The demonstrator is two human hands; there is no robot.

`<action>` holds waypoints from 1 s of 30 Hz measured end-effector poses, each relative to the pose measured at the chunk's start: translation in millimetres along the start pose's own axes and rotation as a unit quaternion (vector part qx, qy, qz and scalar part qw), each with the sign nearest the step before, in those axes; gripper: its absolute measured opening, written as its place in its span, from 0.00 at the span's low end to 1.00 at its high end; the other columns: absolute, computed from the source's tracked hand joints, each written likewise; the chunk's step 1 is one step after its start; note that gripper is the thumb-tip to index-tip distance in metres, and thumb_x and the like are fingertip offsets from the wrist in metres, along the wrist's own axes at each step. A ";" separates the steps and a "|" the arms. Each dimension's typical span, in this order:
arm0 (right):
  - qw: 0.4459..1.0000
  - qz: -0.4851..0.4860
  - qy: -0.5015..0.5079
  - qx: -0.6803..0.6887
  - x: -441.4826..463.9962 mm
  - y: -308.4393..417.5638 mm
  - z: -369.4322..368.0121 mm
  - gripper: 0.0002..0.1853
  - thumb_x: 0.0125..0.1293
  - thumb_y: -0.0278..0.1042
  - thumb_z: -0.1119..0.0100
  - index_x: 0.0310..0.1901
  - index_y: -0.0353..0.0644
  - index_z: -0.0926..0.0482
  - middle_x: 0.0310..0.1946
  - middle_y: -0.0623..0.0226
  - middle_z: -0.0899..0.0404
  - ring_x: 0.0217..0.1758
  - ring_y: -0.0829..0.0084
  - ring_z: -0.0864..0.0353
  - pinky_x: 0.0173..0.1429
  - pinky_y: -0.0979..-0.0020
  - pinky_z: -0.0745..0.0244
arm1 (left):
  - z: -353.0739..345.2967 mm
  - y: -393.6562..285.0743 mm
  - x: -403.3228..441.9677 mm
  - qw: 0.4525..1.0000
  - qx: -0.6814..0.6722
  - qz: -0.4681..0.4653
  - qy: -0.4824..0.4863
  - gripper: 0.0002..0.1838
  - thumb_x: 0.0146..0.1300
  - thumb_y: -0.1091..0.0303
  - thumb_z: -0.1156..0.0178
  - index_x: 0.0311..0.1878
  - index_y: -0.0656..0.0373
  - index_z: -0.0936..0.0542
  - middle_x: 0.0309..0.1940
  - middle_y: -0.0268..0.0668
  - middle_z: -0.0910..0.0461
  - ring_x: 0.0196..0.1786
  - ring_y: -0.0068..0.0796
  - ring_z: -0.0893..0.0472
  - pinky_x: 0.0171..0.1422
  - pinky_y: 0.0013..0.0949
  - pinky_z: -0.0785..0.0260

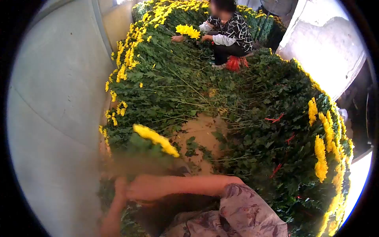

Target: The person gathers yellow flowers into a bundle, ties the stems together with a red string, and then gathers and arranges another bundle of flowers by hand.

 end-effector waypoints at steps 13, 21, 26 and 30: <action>0.783 -0.251 -0.133 0.553 20.8 -109.9 -29.3 0.16 0.65 0.41 0.47 0.25 0.38 0.22 0.19 0.71 0.24 0.22 0.79 0.28 0.28 0.74 0.32 | 6.2 -19.6 -9.8 0.999 -0.030 0.016 0.009 0.32 0.47 0.65 0.30 0.55 0.60 0.30 0.42 0.39 0.24 0.46 0.32 0.24 0.52 0.36 0.31; 0.817 -0.323 -0.100 0.467 18.8 -106.0 -20.2 0.15 0.65 0.39 0.48 0.28 0.36 0.21 0.23 0.71 0.23 0.26 0.82 0.27 0.33 0.78 0.31 | 1.3 -21.7 -10.6 0.984 -0.161 -0.022 -0.076 0.14 0.66 0.60 0.45 0.39 0.64 0.27 0.37 0.50 0.26 0.42 0.52 0.25 0.45 0.45 0.32; 0.840 -0.291 -0.116 0.443 40.0 -85.3 1.1 0.16 0.69 0.39 0.54 0.37 0.35 0.21 0.24 0.70 0.25 0.22 0.81 0.30 0.27 0.79 0.34 | 18.9 -26.9 -3.9 0.986 -0.143 -0.059 -0.061 0.08 0.63 0.68 0.47 0.39 0.62 0.26 0.36 0.47 0.24 0.42 0.49 0.24 0.46 0.45 0.31; 0.873 -0.331 -0.217 0.286 41.5 -96.2 15.5 0.19 0.67 0.47 0.50 0.43 0.38 0.21 0.28 0.67 0.21 0.31 0.73 0.21 0.34 0.72 0.28 | 2.8 -24.8 -8.5 0.990 -0.024 -0.062 -0.125 0.08 0.59 0.72 0.47 0.40 0.64 0.26 0.31 0.49 0.26 0.38 0.53 0.25 0.45 0.45 0.31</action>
Point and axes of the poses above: each hand's wrist, its own x-axis towards the middle knuckle, its own z-axis out of the back of the hand, y = z × x, the point moved 4 cm from there along x, towards the middle knuckle
